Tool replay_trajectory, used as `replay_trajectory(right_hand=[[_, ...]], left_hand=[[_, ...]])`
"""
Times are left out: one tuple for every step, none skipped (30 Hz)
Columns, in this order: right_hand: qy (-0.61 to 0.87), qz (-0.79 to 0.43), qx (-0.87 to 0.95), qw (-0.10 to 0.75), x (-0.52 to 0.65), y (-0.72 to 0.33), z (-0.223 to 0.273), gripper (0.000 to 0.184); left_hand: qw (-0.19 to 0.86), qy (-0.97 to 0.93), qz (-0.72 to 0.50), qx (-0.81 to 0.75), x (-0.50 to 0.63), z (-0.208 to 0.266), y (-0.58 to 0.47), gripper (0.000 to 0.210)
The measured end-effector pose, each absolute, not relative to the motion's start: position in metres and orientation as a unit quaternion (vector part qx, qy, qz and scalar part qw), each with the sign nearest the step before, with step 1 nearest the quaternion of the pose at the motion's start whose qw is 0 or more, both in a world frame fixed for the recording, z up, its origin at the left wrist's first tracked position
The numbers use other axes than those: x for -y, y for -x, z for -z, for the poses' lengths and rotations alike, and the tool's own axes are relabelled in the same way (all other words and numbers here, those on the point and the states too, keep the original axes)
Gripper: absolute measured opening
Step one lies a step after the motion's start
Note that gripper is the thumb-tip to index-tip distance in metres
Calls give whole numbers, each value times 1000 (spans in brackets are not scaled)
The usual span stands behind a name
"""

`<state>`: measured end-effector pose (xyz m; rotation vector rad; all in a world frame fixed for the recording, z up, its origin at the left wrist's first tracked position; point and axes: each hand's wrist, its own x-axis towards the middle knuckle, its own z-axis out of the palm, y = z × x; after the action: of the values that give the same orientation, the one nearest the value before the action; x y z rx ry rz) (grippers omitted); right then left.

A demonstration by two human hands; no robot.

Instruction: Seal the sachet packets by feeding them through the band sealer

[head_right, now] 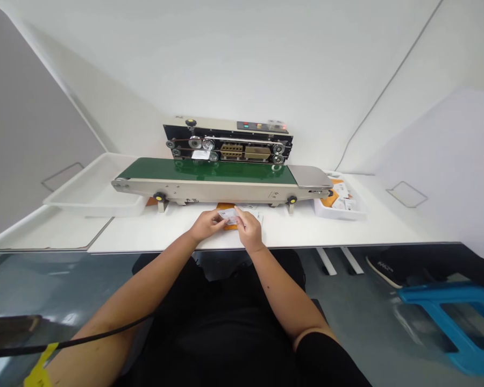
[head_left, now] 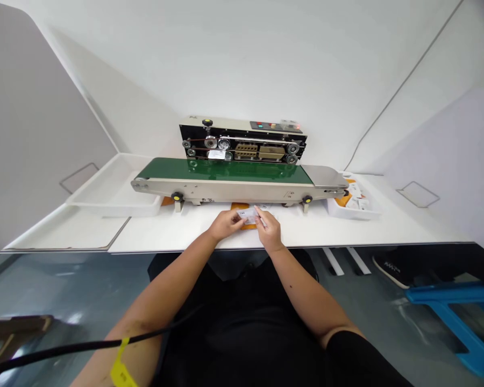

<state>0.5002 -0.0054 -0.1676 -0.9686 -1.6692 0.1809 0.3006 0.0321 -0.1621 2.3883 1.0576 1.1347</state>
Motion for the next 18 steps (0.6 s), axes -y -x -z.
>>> replay_trajectory(right_hand=[[416, -78, 704, 570, 6, -497, 166, 36], [420, -80, 701, 571, 6, -495, 165, 36], [423, -83, 699, 571, 6, -493, 163, 36], [424, -84, 698, 571, 6, -493, 161, 36], [423, -84, 699, 571, 6, -494, 159, 35], [419, -81, 700, 572, 4, -497, 155, 34], [417, -75, 700, 575, 0, -503, 151, 33], [418, -67, 696, 581, -6, -511, 145, 33], [423, -60, 684, 591, -14, -521, 137, 32], [435, -56, 663, 606, -24, -533, 128, 33], [452, -58, 634, 625, -37, -547, 117, 34], [471, -68, 597, 646, -53, -562, 104, 36], [492, -88, 555, 665, -69, -578, 91, 38], [509, -115, 520, 676, -86, -594, 78, 39], [523, -149, 487, 683, -103, -609, 66, 37], [539, -180, 454, 686, -119, -624, 55, 34], [553, -208, 419, 690, -133, -637, 45, 29], [559, -239, 386, 694, -144, -648, 37, 23]], left_hand=[[160, -827, -393, -370, -31, 161, -300, 18], [172, -825, -392, -370, -31, 160, -300, 20], [182, -824, -391, -367, -30, 159, -299, 24], [191, -823, -391, -365, -30, 158, -299, 27], [199, -823, -390, -362, -30, 157, -298, 29], [207, -822, -389, -361, -29, 156, -297, 30], [212, -820, -389, -362, -29, 155, -297, 30], [215, -817, -391, -366, -29, 155, -296, 30], [214, -814, -392, -372, -28, 155, -296, 30], [210, -811, -395, -378, -28, 155, -295, 29], [204, -809, -397, -383, -27, 155, -295, 29], [198, -808, -398, -387, -27, 156, -294, 28], [191, -809, -398, -389, -27, 156, -293, 28], [183, -810, -397, -390, -27, 157, -293, 27], [174, -812, -397, -391, -27, 157, -292, 27], [164, -815, -395, -392, -27, 157, -292, 26], [155, -817, -393, -392, -28, 157, -291, 26], [148, -819, -392, -392, -28, 157, -290, 25]])
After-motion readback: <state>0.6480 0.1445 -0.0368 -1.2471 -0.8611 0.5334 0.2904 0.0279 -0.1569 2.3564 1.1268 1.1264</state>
